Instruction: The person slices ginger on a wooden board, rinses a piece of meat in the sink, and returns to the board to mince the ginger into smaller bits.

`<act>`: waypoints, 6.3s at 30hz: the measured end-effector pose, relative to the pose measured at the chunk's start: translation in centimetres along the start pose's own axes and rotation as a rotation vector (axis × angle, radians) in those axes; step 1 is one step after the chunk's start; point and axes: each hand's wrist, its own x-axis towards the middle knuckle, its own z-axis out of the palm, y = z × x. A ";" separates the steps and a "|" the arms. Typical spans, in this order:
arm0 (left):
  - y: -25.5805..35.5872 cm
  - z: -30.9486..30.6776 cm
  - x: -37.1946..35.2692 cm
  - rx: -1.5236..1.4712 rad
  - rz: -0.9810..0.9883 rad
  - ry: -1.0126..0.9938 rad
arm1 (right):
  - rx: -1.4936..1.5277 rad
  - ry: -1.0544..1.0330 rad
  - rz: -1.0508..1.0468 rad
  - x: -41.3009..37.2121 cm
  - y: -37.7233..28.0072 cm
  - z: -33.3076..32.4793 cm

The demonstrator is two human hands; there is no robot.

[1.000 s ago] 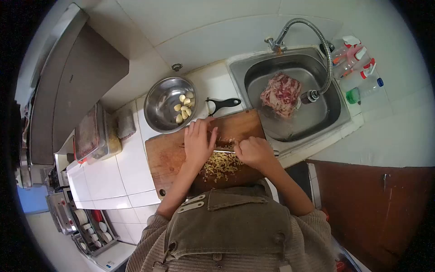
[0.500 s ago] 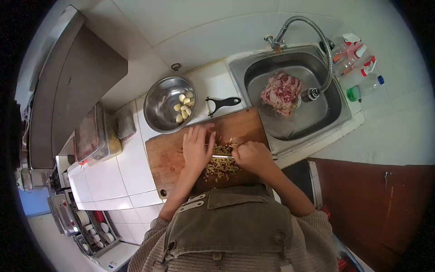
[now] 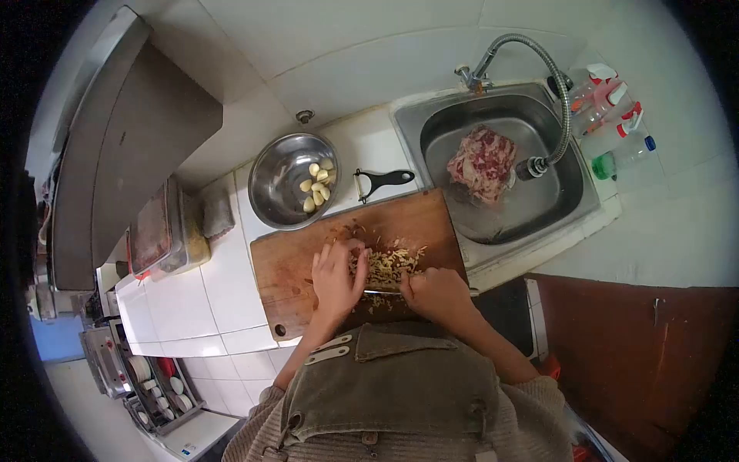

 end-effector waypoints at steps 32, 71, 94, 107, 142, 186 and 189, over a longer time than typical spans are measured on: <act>0.4 1.9 2.5 0.054 -0.031 -0.047 | -0.075 0.237 -0.099 1.2 2.7 3.0; -0.2 0.7 0.3 -0.047 -0.062 0.054 | -0.002 -0.081 0.061 0.1 0.1 0.8; -3.4 4.3 7.8 -0.424 0.094 -0.059 | -0.088 0.197 0.132 5.3 5.0 2.1; 0.1 -0.5 1.9 -0.514 -0.185 -0.043 | -0.018 0.121 0.073 -0.7 0.1 -0.7; -1.3 0.9 2.2 -0.131 -0.008 0.050 | -0.013 0.194 0.047 0.3 1.0 2.8; -0.8 0.3 3.3 -0.093 -0.069 0.097 | -0.028 0.186 0.023 0.7 0.9 1.7; -1.5 1.4 3.4 -0.097 -0.048 0.122 | -0.002 0.197 0.043 1.1 0.8 1.1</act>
